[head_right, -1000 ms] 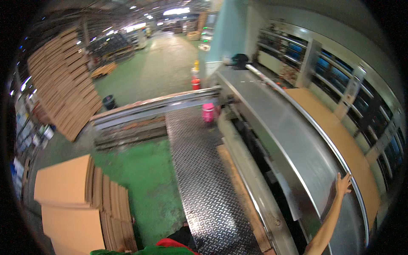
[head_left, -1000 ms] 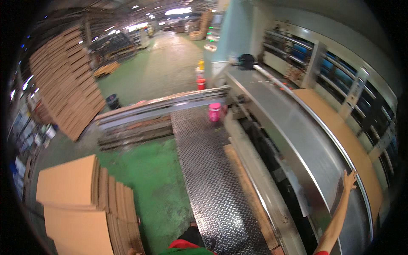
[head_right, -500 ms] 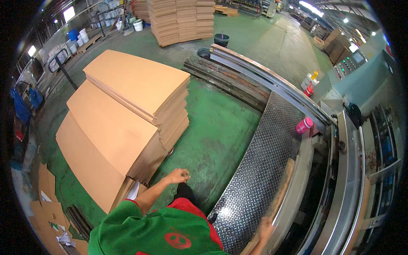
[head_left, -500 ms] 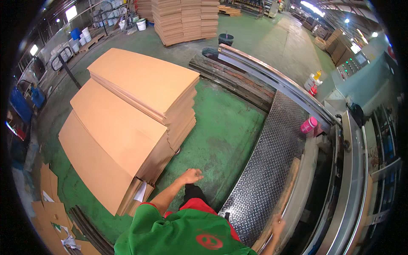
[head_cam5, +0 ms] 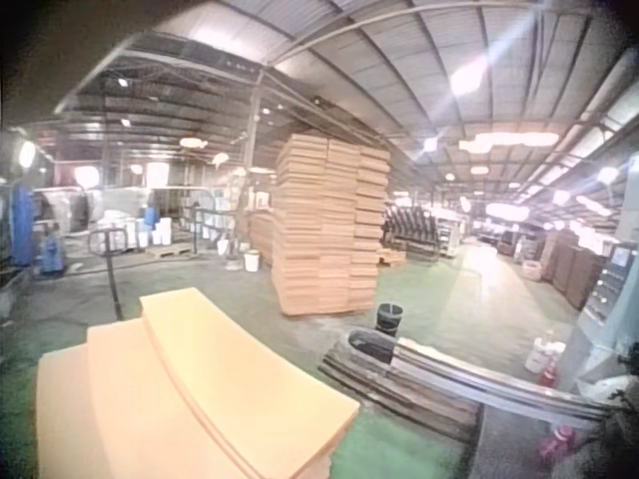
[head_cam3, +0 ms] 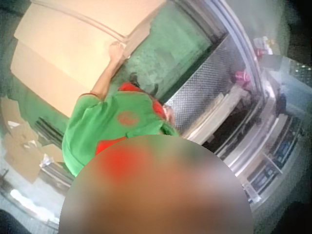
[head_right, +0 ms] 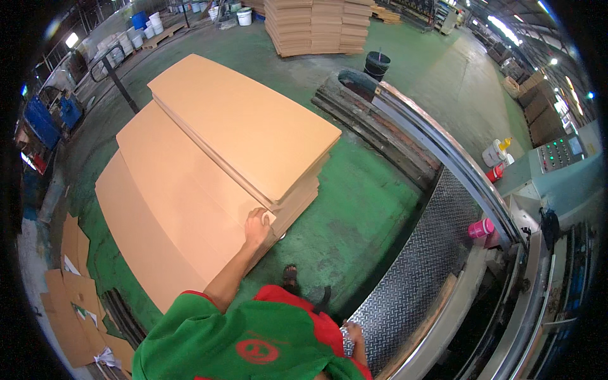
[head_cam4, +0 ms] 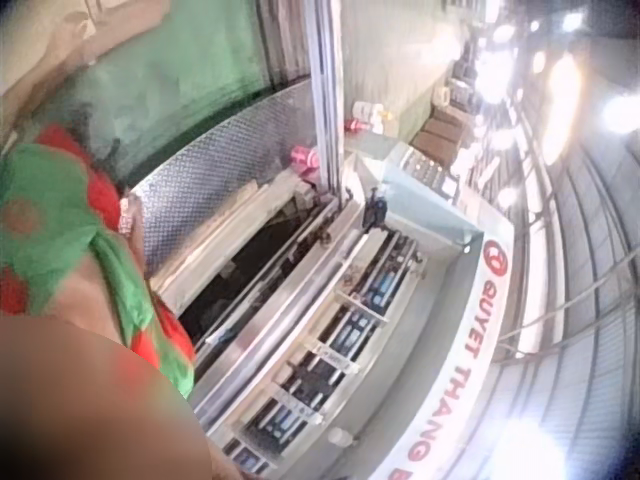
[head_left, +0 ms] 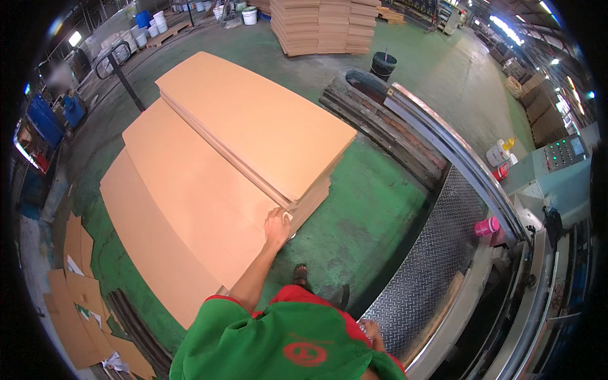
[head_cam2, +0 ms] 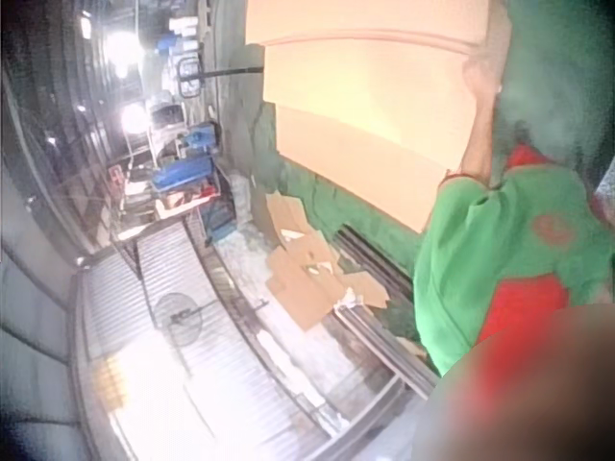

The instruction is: The person repeatedly picks up flat cardboard sheets from a stack on the floor and places them onto a conveyor belt feeding a processing machine. They handle the sheets one at a time, aligning them before feeding them into the rollers.

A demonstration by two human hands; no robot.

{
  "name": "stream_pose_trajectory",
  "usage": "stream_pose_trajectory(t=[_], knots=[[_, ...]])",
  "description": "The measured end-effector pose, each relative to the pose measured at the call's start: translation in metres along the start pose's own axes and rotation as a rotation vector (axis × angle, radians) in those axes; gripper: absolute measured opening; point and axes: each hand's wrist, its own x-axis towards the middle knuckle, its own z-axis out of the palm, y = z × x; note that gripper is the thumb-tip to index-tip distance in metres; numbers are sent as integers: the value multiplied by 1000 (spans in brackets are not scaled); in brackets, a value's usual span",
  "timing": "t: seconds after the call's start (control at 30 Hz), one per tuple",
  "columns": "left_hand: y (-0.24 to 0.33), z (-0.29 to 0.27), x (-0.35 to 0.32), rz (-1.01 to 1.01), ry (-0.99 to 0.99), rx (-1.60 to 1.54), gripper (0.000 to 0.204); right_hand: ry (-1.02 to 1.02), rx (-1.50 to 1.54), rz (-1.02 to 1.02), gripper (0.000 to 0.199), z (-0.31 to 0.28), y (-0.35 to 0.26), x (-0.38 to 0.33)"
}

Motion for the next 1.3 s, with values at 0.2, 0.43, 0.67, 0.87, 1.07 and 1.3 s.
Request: stream_pose_trajectory(t=[0.2,0.43,0.67,0.87,1.07,1.3], knots=[[-23,5,9,257,-385,545,64,154,927,553,39,-122,17,124],[-46,-1,-1,-80,-493,274,54,68,490,411,46,-261,-19,267],[-39,18,29,-739,-100,-626,63,106,432,312,69,-355,-39,402],[1,70,70,-1291,97,-1053,85,411,717,355,85,-438,-41,546],[51,69,99,-1228,365,-1352,91,211,1039,482,104,-523,-35,652],[85,67,120,-1363,615,-1287,82,-242,1054,428,112,-535,-52,677]])
